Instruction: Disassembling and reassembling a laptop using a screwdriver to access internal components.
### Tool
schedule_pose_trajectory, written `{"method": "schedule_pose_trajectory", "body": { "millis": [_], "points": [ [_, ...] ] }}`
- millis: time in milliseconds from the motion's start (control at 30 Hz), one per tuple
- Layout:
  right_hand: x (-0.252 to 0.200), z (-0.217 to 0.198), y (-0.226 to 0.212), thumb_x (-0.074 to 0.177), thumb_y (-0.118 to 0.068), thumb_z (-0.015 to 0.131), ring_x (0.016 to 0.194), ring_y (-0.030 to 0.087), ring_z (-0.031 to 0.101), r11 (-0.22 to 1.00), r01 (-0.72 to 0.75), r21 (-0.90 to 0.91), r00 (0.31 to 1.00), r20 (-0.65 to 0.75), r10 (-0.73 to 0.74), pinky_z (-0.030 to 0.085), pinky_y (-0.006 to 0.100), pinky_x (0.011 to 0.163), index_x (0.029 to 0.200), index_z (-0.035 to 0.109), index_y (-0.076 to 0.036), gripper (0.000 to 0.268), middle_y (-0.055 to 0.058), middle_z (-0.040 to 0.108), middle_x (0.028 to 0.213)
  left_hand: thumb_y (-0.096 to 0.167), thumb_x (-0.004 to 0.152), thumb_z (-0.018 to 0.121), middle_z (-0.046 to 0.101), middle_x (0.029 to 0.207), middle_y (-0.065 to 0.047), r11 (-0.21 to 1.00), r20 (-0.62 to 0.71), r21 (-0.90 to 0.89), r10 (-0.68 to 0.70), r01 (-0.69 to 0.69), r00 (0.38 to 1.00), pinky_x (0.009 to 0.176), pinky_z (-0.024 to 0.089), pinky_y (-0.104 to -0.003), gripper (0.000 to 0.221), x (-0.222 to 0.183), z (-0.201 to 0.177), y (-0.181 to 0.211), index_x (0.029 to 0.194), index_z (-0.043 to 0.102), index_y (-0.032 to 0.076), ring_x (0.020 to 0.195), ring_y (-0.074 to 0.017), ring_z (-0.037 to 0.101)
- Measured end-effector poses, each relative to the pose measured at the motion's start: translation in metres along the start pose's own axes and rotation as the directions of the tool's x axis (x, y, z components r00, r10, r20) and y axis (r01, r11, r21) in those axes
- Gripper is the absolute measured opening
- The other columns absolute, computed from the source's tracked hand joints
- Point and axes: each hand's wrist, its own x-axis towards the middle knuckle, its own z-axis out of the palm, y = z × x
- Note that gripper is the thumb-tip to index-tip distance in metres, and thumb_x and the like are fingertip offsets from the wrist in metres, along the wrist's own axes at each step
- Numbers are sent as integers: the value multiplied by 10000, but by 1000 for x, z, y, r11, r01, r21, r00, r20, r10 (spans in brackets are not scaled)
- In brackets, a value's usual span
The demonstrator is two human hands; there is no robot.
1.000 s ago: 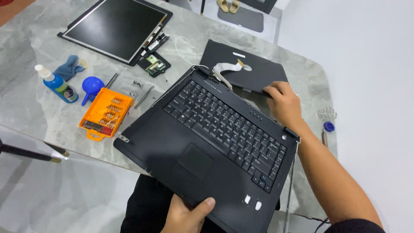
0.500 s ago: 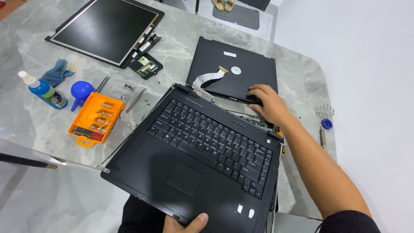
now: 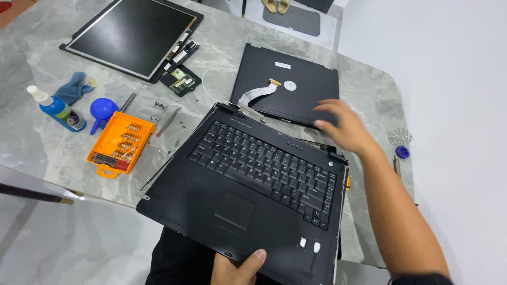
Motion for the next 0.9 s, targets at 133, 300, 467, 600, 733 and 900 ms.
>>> {"method": "schedule_pose_trajectory", "body": {
  "millis": [133,300,467,600,733,900],
  "points": [
    [-70,-32,-86,880,-94,524,1145,175,578,861,-293,416,923,-110,368,442,310,996,1209,562,-49,334,80,612,1210,-221,612,650,657,1248,-251,998,-74,51,29,-25,997,998,485,-493,743,10,-2,-8,1315,556,1,1138,-397,622],
    [-175,1,-123,782,-222,644,1520,308,180,529,273,803,881,-430,198,322,512,1132,1444,284,-162,755,110,167,1620,-169,677,601,650,1175,-278,994,-123,79,79,-70,989,974,493,-496,646,0,14,-7,1304,517,-40,1092,-410,630],
    [-197,37,-184,529,-61,621,1289,301,461,97,-124,987,598,-3,801,436,493,963,1479,271,-150,1016,112,414,1470,-27,696,685,748,1096,-187,908,213,325,203,-265,956,979,549,-399,494,22,-7,-26,1188,635,-26,1055,-304,717],
    [-197,36,-204,667,-117,600,1132,285,562,-163,-219,962,315,228,921,479,454,920,1449,371,-113,815,123,535,1337,60,703,716,721,1126,-118,806,399,381,299,-453,867,1006,524,-356,528,24,-8,-40,1214,590,21,1083,-237,697],
    [-191,42,-202,824,-52,527,1035,245,569,-240,-105,965,175,255,951,455,389,947,1360,519,-22,537,147,612,1190,128,731,732,727,1080,-133,735,510,324,395,-596,764,971,533,-349,399,29,-8,-43,1098,641,-2,1044,-230,702],
    [-196,34,-179,832,-59,471,1024,265,540,-127,-151,980,353,174,919,430,379,930,1368,477,7,540,189,571,1239,140,685,776,702,1189,-168,731,616,666,-429,-146,660,922,566,-319,660,30,-15,-11,1294,529,75,1108,-215,686]
  ]
}}
